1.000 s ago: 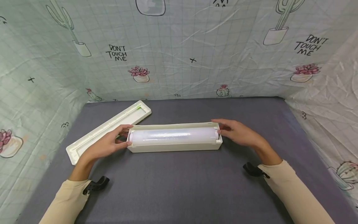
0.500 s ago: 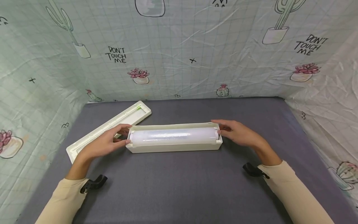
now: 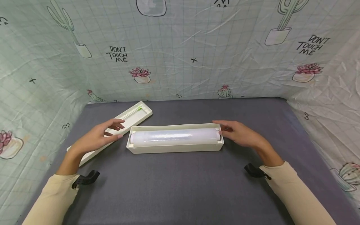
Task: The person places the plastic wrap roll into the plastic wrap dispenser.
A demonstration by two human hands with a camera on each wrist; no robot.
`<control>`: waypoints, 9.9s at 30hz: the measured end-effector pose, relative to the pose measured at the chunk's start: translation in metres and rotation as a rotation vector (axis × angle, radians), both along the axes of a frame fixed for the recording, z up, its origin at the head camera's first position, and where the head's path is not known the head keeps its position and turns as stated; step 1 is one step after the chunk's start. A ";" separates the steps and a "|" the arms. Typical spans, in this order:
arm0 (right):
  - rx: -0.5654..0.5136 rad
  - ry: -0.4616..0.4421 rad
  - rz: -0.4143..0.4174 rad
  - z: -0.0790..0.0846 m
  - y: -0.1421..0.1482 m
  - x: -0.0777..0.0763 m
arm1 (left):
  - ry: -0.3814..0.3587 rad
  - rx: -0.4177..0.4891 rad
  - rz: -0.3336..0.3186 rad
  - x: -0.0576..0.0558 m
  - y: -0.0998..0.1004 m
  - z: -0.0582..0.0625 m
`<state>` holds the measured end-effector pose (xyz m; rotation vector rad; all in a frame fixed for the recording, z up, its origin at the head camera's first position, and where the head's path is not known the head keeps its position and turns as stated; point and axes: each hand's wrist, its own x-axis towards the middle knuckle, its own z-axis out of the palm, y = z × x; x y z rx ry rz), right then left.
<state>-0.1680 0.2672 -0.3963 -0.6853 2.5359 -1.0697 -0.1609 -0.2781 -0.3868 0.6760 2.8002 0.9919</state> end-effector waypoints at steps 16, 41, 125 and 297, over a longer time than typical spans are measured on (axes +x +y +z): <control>0.015 -0.003 -0.001 0.003 0.000 0.000 | 0.013 0.003 0.023 -0.010 -0.037 -0.004; 0.005 -0.017 0.004 0.002 0.001 -0.002 | 0.035 -0.020 0.083 -0.017 -0.073 -0.018; 0.093 0.104 -0.206 0.030 -0.006 -0.010 | 0.228 -0.087 0.195 -0.049 -0.028 0.031; -0.553 -0.282 -0.117 0.018 -0.006 -0.031 | -0.094 0.297 0.033 -0.024 0.050 0.021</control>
